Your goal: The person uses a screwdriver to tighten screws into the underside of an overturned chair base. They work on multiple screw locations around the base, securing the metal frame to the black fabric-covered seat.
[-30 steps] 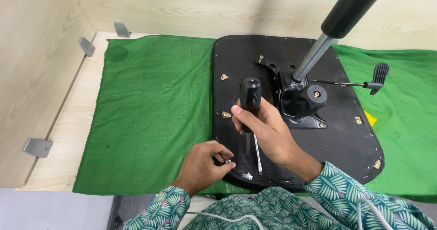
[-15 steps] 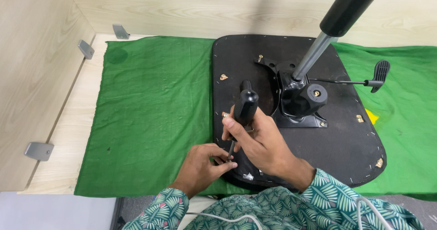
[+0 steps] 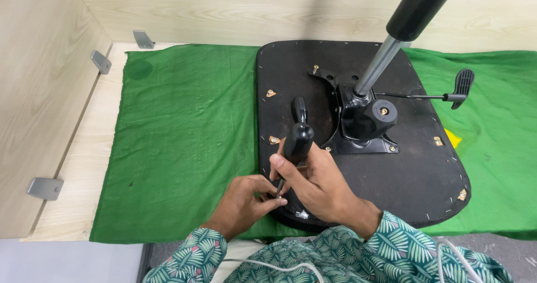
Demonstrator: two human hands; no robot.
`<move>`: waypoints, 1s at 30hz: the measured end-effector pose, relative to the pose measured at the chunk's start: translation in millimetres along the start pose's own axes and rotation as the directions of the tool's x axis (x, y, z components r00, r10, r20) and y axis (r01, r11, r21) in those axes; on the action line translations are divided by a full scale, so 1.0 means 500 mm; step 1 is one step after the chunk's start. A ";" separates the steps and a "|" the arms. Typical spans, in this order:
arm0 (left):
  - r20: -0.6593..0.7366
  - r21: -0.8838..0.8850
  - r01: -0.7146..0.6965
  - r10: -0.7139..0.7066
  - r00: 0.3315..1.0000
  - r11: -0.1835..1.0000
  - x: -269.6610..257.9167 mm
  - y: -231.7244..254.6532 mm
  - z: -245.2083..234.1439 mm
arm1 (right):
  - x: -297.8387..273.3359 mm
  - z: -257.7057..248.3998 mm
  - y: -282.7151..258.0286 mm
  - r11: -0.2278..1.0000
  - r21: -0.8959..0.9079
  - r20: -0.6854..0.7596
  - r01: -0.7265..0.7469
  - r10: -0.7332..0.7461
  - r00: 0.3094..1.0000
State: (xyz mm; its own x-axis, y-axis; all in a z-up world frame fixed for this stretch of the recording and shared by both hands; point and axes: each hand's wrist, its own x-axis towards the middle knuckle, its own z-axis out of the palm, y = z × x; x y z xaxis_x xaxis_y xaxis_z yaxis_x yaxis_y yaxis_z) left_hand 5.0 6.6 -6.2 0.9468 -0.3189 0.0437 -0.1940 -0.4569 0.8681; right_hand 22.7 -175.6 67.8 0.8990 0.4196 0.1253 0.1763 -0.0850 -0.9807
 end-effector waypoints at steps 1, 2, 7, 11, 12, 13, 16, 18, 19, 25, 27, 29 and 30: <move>0.002 0.000 0.001 -0.001 1.000 1.000 0.000 0.000 -0.001 | 0.000 0.000 -0.001 1.000 -0.002 0.002 0.003 -0.003 1.000; 0.004 0.001 0.002 -0.002 1.000 1.000 -0.001 0.000 -0.002 | -0.001 0.000 -0.002 1.000 -0.005 0.003 0.005 -0.005 1.000; 0.053 0.032 0.003 -0.005 0.999 0.999 -0.002 0.000 -0.004 | -0.011 0.006 -0.009 0.997 -0.055 0.012 0.059 -0.059 0.998; 0.051 0.008 0.005 -0.006 0.999 1.000 -0.001 0.002 -0.002 | -0.020 0.001 -0.016 0.990 -0.100 0.036 0.094 -0.091 0.995; 0.058 0.004 0.029 -0.029 0.998 1.000 0.001 0.003 -0.003 | -0.021 -0.001 -0.018 0.988 -0.115 0.043 0.101 -0.096 0.994; 0.061 0.012 0.025 -0.026 0.998 1.000 0.003 0.003 -0.003 | -0.021 -0.002 -0.020 0.990 -0.102 0.038 0.098 -0.094 0.995; 0.075 0.022 0.024 -0.026 0.997 0.999 0.005 0.004 -0.005 | -0.022 -0.002 -0.024 0.992 -0.093 0.026 0.080 -0.078 0.997; 0.078 0.011 0.031 -0.032 0.996 0.999 0.004 0.003 -0.006 | -0.022 -0.004 -0.026 0.990 -0.127 0.030 0.068 -0.064 0.997; 0.075 0.008 0.018 -0.019 0.997 1.000 0.002 0.002 -0.007 | -0.022 -0.003 -0.026 0.990 -0.132 0.033 0.059 -0.055 0.998; 0.069 0.006 0.023 -0.024 0.997 1.000 0.004 -0.002 -0.004 | -0.026 0.002 -0.028 0.991 -0.115 0.043 0.064 -0.060 0.997; 0.086 0.000 0.025 -0.025 0.996 1.000 0.005 -0.004 -0.005 | -0.028 0.007 -0.030 0.995 -0.098 0.015 0.013 -0.012 1.000; 0.085 0.014 0.017 -0.018 0.996 1.000 0.005 -0.002 -0.006 | -0.026 0.013 -0.033 0.989 -0.139 0.009 0.044 -0.043 0.999; 0.089 0.023 0.011 -0.013 0.996 1.000 0.006 -0.001 -0.008 | -0.025 0.017 -0.035 0.986 -0.158 0.001 0.058 -0.059 0.998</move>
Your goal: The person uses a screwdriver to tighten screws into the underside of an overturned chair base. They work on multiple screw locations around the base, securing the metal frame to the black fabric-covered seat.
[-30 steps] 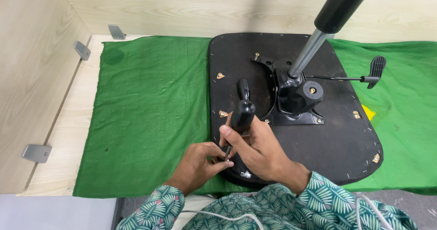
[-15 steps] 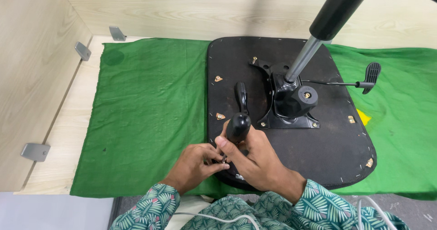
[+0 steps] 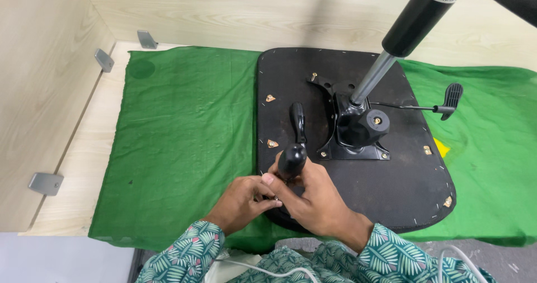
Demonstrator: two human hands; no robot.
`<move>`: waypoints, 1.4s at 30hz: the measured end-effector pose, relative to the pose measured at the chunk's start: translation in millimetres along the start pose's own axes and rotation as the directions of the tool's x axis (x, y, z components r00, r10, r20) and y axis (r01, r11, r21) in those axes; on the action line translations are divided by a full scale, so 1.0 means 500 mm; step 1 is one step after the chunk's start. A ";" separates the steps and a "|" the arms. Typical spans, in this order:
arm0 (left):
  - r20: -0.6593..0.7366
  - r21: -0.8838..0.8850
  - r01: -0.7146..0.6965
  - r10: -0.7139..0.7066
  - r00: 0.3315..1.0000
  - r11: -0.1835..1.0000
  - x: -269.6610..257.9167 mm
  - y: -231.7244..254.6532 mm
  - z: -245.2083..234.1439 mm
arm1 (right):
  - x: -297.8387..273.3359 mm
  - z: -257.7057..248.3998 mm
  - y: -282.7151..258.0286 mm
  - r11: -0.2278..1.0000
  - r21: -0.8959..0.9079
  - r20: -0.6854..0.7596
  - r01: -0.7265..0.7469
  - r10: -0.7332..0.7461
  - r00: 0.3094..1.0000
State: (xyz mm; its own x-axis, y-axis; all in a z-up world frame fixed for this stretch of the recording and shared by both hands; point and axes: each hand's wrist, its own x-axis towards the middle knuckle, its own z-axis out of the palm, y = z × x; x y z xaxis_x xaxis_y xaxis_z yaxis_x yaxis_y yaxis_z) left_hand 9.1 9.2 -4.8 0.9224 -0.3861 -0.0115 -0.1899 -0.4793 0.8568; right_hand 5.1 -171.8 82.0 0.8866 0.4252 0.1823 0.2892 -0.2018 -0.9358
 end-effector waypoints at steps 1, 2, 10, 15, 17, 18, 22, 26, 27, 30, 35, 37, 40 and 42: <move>0.008 -0.013 0.004 -0.004 1.000 1.000 0.000 0.001 -0.002 | 0.001 0.004 -0.003 1.000 -0.025 -0.028 0.008 -0.009 1.000; 0.015 -0.026 0.008 -0.008 1.000 1.000 0.001 0.001 -0.005 | 0.002 0.009 -0.006 0.999 -0.050 -0.055 0.016 -0.019 0.998; 0.041 -0.034 -0.044 0.046 0.998 0.998 0.005 0.006 -0.017 | 0.000 0.014 -0.032 0.980 -0.194 -0.154 -0.047 0.017 0.988; 0.033 -0.036 -0.049 0.050 0.998 0.998 0.002 -0.015 -0.011 | -0.004 0.021 -0.033 0.993 -0.114 -0.129 -0.001 -0.014 0.992; 0.036 -0.010 -0.060 0.060 0.998 0.998 0.005 -0.026 -0.006 | -0.007 0.030 -0.033 0.999 -0.036 -0.090 0.007 -0.010 0.996; 0.036 0.005 -0.064 0.064 0.997 0.998 0.005 -0.031 -0.006 | -0.008 0.035 -0.033 1.000 0.005 -0.069 0.011 -0.011 0.998; -0.092 0.062 -0.367 0.371 0.924 0.928 0.003 -0.037 -0.004 | -0.009 0.051 -0.028 0.992 -0.042 0.006 -0.118 0.118 0.993; -0.074 -0.031 -0.259 0.256 0.964 0.965 -0.006 -0.031 -0.005 | -0.002 0.060 -0.011 0.996 -0.012 0.004 -0.091 0.091 0.996; -0.070 -0.037 -0.206 0.203 0.977 0.978 -0.005 -0.029 -0.003 | -0.001 0.058 -0.009 0.998 0.033 0.001 -0.050 0.050 0.999; -0.042 -0.096 0.021 -0.025 0.999 0.995 -0.009 -0.026 0.008 | 0.001 0.044 -0.007 0.991 -0.127 0.004 -0.043 0.044 0.999; -0.115 -0.048 -0.019 0.013 0.993 0.999 -0.010 -0.021 0.020 | 0.000 0.021 -0.012 0.955 -0.216 0.013 0.203 -0.206 0.979; -0.077 -0.063 0.069 -0.074 0.994 0.996 -0.010 -0.014 0.017 | 0.003 0.016 -0.015 0.953 -0.251 -0.004 0.171 -0.178 0.984; -0.054 -0.124 0.087 -0.094 0.994 0.989 -0.011 0.000 0.019 | 0.007 0.003 -0.017 0.970 -0.214 0.003 0.113 -0.115 0.993; -0.054 -0.113 0.142 -0.149 0.987 0.983 -0.014 0.003 0.018 | 0.010 -0.007 -0.016 0.971 -0.150 0.013 0.185 -0.185 0.983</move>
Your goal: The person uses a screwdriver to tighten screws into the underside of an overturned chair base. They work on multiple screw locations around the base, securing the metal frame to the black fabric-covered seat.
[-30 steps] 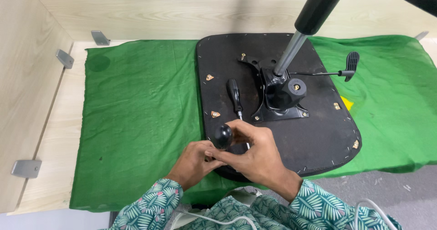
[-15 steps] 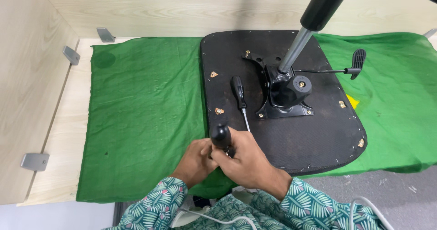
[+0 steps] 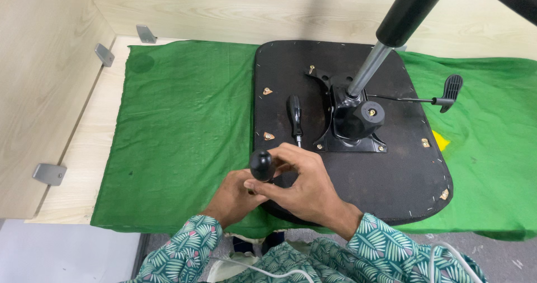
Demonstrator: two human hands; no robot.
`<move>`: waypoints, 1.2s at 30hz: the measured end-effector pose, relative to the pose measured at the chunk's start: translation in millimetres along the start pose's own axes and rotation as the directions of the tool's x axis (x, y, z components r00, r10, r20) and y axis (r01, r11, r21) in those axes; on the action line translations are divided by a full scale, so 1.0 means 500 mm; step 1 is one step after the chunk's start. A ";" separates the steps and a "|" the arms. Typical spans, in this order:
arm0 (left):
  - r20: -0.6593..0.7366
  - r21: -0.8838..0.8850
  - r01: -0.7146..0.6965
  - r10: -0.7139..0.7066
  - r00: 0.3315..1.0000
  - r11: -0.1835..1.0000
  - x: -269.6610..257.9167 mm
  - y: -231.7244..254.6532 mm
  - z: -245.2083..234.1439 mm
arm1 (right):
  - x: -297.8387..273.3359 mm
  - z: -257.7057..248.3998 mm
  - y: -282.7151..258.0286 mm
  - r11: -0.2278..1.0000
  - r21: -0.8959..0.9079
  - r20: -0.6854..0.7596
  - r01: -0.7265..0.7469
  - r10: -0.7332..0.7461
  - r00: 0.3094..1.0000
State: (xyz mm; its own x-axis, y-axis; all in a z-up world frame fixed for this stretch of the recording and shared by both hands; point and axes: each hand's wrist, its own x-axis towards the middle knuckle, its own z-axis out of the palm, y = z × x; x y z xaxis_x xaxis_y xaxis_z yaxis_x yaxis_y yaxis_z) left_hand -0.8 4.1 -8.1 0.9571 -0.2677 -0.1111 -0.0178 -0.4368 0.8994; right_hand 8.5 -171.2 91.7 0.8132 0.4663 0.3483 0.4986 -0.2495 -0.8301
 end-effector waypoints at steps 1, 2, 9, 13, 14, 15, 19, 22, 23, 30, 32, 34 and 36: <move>-0.024 -0.016 -0.068 0.068 0.997 0.998 -0.001 0.000 0.001 | -0.002 -0.004 -0.001 0.999 0.033 0.010 -0.005 0.005 1.000; -0.049 -0.029 -0.136 0.135 0.990 0.990 -0.002 -0.001 0.002 | -0.006 -0.007 -0.001 0.998 0.066 0.021 -0.011 0.010 1.000; -0.004 0.135 -0.090 0.092 0.996 0.987 0.008 -0.007 0.013 | -0.023 -0.018 0.032 0.968 0.227 0.041 -0.110 0.104 0.994; -0.055 0.135 -0.025 0.033 0.998 0.990 0.010 -0.003 0.018 | -0.021 -0.020 0.066 0.837 0.528 0.038 -0.148 0.151 0.988; -0.064 0.133 -0.012 0.020 0.998 0.991 0.009 -0.001 0.019 | -0.018 -0.022 0.072 0.818 0.565 0.020 -0.108 0.118 0.993; -0.075 0.129 0.001 0.008 0.997 0.992 0.008 0.001 0.021 | -0.017 -0.025 0.076 0.797 0.599 0.003 -0.070 0.085 0.996; -0.092 0.129 0.003 0.009 0.996 0.992 0.004 0.011 0.022 | 0.001 -0.053 0.086 0.838 0.539 -0.054 -0.082 0.132 0.990; -0.100 0.136 0.036 -0.023 0.995 0.990 -0.002 0.019 0.025 | 0.009 -0.067 0.096 0.905 0.351 -0.001 -0.241 0.258 0.966; -0.100 0.152 0.041 -0.026 0.995 0.988 -0.002 0.023 0.025 | 0.009 -0.065 0.101 0.909 0.282 0.045 -0.306 0.306 0.951; -0.055 0.127 -0.003 0.010 0.998 0.992 -0.012 0.043 0.013 | -0.020 -0.018 0.156 0.825 -0.137 0.281 -0.548 0.563 0.777; -0.076 0.134 -0.013 0.024 0.997 0.991 -0.013 0.043 0.015 | -0.028 -0.003 0.164 0.831 -0.118 0.290 -0.544 0.553 0.781; -0.083 0.136 -0.018 0.029 0.996 0.991 -0.015 0.040 0.011 | -0.024 0.010 0.165 0.769 -0.116 0.279 -0.628 0.632 0.723; -0.085 0.112 -0.018 0.028 0.996 0.994 -0.013 0.038 0.012 | -0.015 0.016 0.160 0.614 -0.147 0.248 -0.776 0.782 0.572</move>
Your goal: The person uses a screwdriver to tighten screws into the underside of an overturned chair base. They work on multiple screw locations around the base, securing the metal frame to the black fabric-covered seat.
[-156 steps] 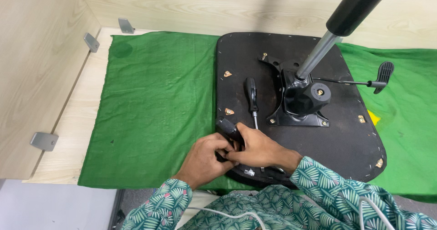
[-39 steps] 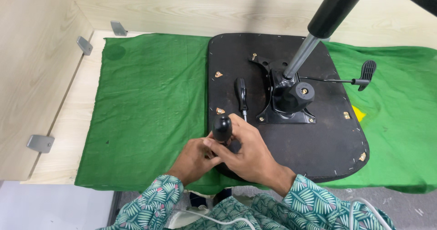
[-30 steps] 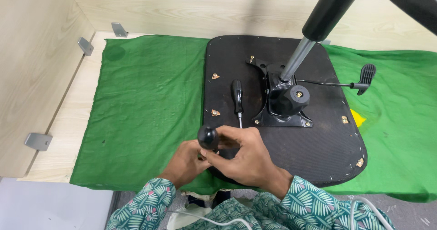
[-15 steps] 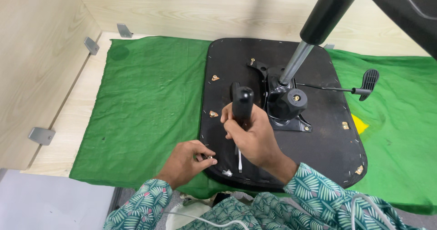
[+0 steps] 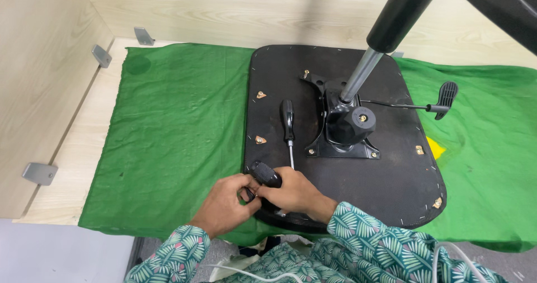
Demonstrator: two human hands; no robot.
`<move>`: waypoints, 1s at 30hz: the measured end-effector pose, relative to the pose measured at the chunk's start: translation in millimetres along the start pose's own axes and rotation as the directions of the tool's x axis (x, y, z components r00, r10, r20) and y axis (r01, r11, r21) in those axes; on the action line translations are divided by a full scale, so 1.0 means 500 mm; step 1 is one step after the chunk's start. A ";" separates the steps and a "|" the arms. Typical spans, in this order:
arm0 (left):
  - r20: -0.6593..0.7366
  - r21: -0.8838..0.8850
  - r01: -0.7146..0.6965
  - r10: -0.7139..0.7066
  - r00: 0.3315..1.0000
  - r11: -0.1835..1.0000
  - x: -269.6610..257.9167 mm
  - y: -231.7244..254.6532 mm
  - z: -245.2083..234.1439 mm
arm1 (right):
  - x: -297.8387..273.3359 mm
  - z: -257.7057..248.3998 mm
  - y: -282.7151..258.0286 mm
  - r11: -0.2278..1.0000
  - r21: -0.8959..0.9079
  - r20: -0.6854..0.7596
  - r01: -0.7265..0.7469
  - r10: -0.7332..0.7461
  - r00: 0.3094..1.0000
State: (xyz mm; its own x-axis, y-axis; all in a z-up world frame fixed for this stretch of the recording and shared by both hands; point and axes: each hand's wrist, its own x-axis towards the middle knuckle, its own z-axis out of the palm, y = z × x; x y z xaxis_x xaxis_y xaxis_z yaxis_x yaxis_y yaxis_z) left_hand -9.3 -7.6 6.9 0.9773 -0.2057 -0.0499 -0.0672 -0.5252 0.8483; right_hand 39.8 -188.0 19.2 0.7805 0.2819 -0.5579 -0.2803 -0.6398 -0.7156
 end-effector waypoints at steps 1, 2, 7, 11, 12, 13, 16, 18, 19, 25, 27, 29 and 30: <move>-0.001 0.008 -0.003 0.003 1.000 1.000 0.000 -0.001 -0.001 | -0.002 0.001 -0.006 1.000 -0.017 -0.002 0.016 -0.016 1.000; -0.002 0.016 -0.007 0.007 1.000 1.000 -0.001 -0.003 -0.001 | -0.004 0.002 -0.012 0.999 -0.034 -0.003 0.032 -0.032 0.999; 0.021 -0.020 -0.041 0.041 0.999 0.999 0.008 -0.020 -0.005 | -0.010 0.010 -0.036 0.997 -0.071 -0.020 -0.029 0.028 0.999; 0.094 -0.113 0.026 -0.015 0.995 0.993 0.021 -0.033 -0.012 | -0.003 0.007 -0.034 0.997 -0.066 0.018 -0.046 0.048 0.999; 0.110 -0.120 0.038 -0.025 0.994 0.992 0.022 -0.035 -0.014 | -0.001 0.005 -0.030 0.998 -0.050 0.032 -0.040 0.041 0.999; 0.108 -0.127 0.032 -0.018 0.994 0.991 0.024 -0.036 -0.014 | 0.003 0.001 -0.027 0.999 -0.024 0.058 -0.030 0.032 0.998; 0.118 -0.141 0.017 0.000 0.993 0.990 0.030 -0.038 -0.015 | 0.015 -0.003 -0.016 0.998 0.059 0.111 -0.010 0.003 0.994; 0.137 -0.151 0.013 0.008 0.991 0.988 0.033 -0.040 -0.017 | 0.018 -0.003 -0.009 0.995 0.103 0.122 -0.004 -0.009 0.992; 0.146 -0.152 0.009 0.013 0.989 0.988 0.033 -0.040 -0.019 | 0.019 -0.002 -0.007 0.995 0.103 0.121 -0.008 -0.005 0.993; 0.195 -0.184 -0.019 0.055 0.979 0.983 0.037 -0.028 -0.035 | 0.017 -0.011 0.000 0.989 0.150 0.143 0.004 -0.026 0.989; 0.227 -0.189 0.034 0.010 0.974 0.981 0.035 -0.026 -0.037 | 0.015 -0.015 0.005 0.981 0.192 0.154 0.029 -0.059 0.986; 0.203 -0.132 -0.043 0.070 0.977 0.990 0.035 -0.025 -0.037 | 0.017 -0.016 0.009 0.973 0.223 0.157 0.051 -0.088 0.984; 0.193 -0.103 -0.082 0.100 0.976 0.991 0.036 -0.026 -0.037 | 0.018 -0.016 0.011 0.969 0.239 0.157 0.063 -0.102 0.982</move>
State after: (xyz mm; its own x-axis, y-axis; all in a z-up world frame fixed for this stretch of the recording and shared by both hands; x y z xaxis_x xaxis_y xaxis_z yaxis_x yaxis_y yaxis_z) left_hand 12.9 10.5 4.8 0.9085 -0.4128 -0.0651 -0.1259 -0.4190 0.8992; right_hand 49.9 -194.7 13.7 0.7074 0.4549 -0.5409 -0.3560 -0.4319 -0.8287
